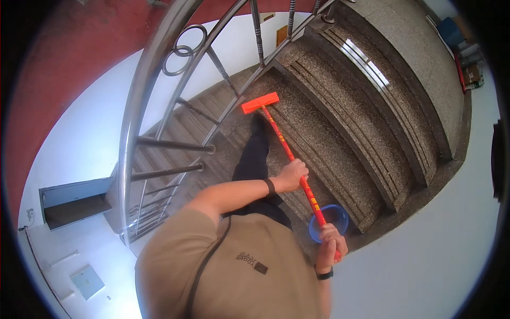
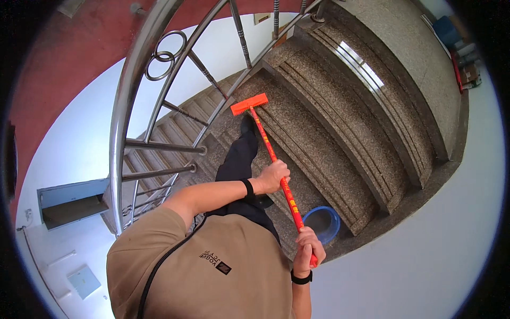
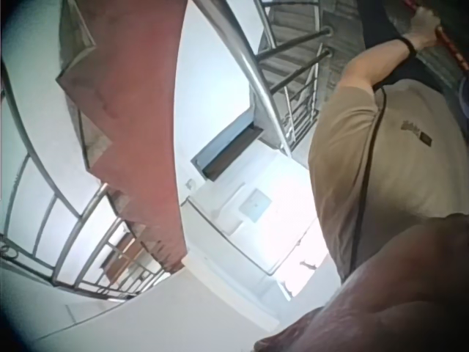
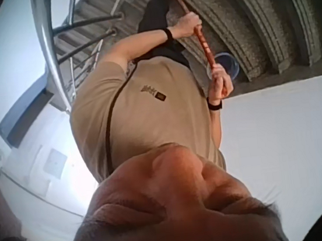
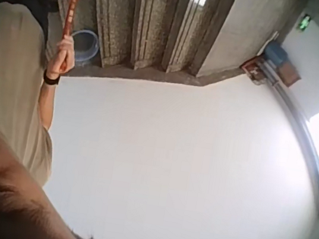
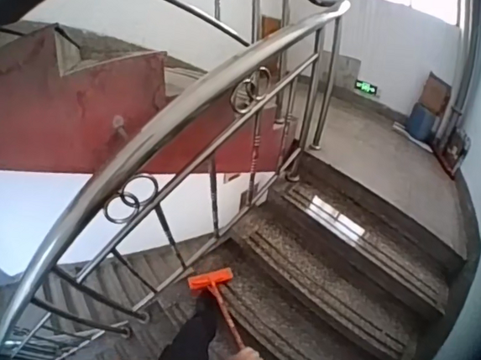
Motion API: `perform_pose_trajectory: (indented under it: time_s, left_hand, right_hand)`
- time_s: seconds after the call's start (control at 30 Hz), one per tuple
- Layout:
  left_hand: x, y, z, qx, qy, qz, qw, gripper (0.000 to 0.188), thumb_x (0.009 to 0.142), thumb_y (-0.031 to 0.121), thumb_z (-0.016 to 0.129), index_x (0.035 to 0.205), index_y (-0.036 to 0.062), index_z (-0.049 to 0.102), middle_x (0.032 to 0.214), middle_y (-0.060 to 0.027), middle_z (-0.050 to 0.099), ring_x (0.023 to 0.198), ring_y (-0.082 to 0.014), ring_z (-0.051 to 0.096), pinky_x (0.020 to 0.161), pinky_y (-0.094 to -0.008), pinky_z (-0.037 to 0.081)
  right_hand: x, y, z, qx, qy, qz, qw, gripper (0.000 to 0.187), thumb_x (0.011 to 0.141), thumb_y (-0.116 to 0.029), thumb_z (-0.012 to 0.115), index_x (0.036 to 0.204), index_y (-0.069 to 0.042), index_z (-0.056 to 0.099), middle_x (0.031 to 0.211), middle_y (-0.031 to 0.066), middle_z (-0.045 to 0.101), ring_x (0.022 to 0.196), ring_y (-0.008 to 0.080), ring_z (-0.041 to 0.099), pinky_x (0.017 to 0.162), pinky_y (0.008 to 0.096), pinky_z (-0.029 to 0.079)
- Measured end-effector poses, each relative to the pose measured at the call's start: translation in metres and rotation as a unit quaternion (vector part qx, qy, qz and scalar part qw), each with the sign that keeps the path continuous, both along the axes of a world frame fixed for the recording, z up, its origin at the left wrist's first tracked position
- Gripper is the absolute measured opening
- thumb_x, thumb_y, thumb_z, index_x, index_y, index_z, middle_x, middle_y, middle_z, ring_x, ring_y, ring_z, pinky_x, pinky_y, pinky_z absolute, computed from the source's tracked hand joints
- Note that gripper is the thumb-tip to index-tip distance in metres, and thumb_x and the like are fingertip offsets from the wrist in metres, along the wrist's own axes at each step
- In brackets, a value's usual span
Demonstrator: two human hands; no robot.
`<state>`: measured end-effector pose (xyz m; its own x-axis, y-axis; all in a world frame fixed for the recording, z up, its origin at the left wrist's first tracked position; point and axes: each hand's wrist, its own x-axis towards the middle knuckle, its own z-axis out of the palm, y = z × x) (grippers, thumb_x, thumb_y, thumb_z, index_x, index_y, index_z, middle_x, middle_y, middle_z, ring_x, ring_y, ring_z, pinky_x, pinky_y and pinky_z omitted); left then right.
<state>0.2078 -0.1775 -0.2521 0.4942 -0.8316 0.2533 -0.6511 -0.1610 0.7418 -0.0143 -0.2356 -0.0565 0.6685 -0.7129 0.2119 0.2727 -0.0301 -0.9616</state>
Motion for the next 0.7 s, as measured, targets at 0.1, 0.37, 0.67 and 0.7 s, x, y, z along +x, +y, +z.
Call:
perform_pose_trajectory:
  time_s: [0.1, 0.37, 0.67, 0.7]
  left_hand:
    - [0.019, 0.007, -0.001, -0.008, -0.008, 0.000, 1.000, 0.019, 0.083, 0.016, 0.068, 0.072, 0.0096, 0.053, 0.082, -0.0097, 0.053, 0.084, -0.0335, 0.055, 0.072, -0.0448, 0.048]
    - [0.122, 0.020, -0.025, 0.019, -0.096, 0.034, 0.995, 0.013, 0.084, 0.017, 0.065, 0.078, 0.0091, 0.057, 0.083, -0.0110, 0.055, 0.087, -0.0344, 0.057, 0.077, -0.0449, 0.051]
    - [0.058, 0.004, -0.016, 0.023, -0.059, -0.024, 0.998, 0.015, 0.080, 0.017, 0.068, 0.074, 0.0105, 0.056, 0.082, -0.0100, 0.055, 0.085, -0.0328, 0.056, 0.073, -0.0447, 0.049]
    - [0.043, 0.001, -0.014, 0.017, -0.067, -0.041, 0.997, 0.018, 0.082, 0.017, 0.067, 0.072, 0.0097, 0.054, 0.080, -0.0098, 0.054, 0.084, -0.0328, 0.055, 0.071, -0.0450, 0.049]
  right_hand:
    - [0.021, 0.001, 0.001, -0.013, 0.003, 0.010, 1.000, 0.017, 0.092, -0.004, 0.050, 0.076, -0.001, 0.056, 0.073, 0.0090, 0.059, 0.071, 0.0215, 0.056, 0.093, 0.0485, 0.047]
    - [0.116, -0.007, -0.018, -0.080, 0.024, 0.084, 0.993, 0.021, 0.095, -0.004, 0.048, 0.075, 0.000, 0.053, 0.073, 0.0068, 0.056, 0.071, 0.0195, 0.053, 0.092, 0.0463, 0.048]
    - [0.046, -0.006, -0.022, -0.020, -0.007, 0.012, 1.000, 0.016, 0.094, -0.003, 0.049, 0.081, 0.002, 0.056, 0.075, 0.0093, 0.058, 0.070, 0.0183, 0.054, 0.090, 0.0431, 0.048]
    - [0.031, -0.004, -0.019, -0.023, 0.006, -0.018, 1.000, 0.017, 0.095, -0.005, 0.049, 0.081, 0.002, 0.056, 0.076, 0.0100, 0.059, 0.070, 0.0190, 0.054, 0.090, 0.0445, 0.048]
